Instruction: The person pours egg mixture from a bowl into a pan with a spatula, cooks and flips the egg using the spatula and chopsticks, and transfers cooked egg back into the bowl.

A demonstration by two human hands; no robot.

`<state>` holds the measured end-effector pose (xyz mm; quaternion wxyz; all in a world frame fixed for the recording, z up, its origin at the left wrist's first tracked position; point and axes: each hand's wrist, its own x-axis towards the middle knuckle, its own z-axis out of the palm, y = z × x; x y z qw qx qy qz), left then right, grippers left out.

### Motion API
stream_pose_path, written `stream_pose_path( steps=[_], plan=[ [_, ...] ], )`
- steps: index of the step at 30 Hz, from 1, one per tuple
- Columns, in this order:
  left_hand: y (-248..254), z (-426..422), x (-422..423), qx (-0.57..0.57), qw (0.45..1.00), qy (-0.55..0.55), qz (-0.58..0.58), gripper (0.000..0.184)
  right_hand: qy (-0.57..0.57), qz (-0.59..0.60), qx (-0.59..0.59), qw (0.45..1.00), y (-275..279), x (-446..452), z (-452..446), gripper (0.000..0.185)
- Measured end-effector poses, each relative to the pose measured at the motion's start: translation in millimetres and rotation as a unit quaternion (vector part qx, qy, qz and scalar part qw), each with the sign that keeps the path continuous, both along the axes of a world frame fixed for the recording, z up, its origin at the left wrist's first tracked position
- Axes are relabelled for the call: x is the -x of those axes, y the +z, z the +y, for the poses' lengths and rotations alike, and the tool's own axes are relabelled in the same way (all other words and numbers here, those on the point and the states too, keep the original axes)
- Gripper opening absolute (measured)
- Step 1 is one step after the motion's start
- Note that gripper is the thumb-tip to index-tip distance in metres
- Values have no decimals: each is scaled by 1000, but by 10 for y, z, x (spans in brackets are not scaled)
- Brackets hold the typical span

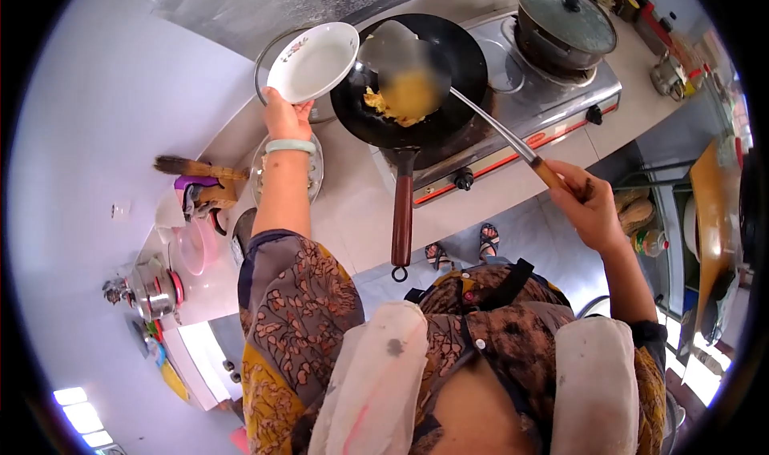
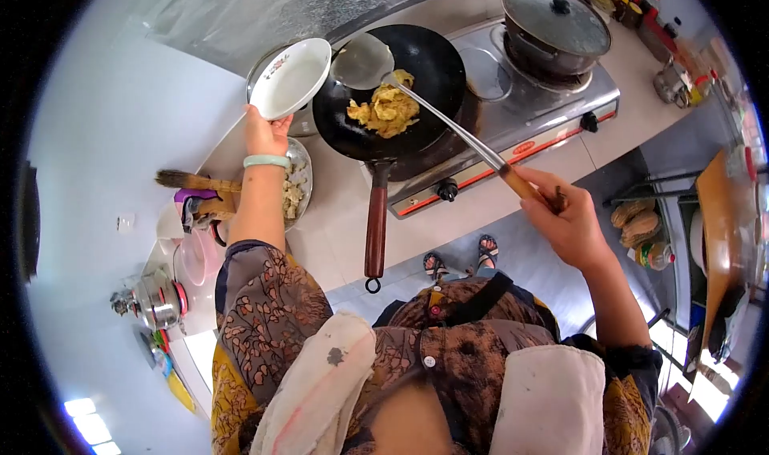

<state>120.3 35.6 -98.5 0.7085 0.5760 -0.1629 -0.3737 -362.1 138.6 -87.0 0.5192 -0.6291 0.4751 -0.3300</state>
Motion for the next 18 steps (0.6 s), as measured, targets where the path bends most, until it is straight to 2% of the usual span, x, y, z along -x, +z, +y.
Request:
stream_pose_path(
  steps=[2, 7, 14, 18],
  plan=[
    [6, 60, 41, 29, 999, 16, -10, 56, -7, -38, -95, 995, 196, 39, 43, 39],
    [-39, 288, -13, 126, 991, 44, -26, 50, -14, -63, -44, 997, 88, 200, 36, 41],
    [89, 718, -29, 149, 961, -6, 231, 40, -3, -6, -49, 999, -3, 155, -30, 40],
    [18, 925, -308, 201, 939, -131, 245, 36, 7, 20, -44, 999, 10, 95, 34, 39]
  ],
)
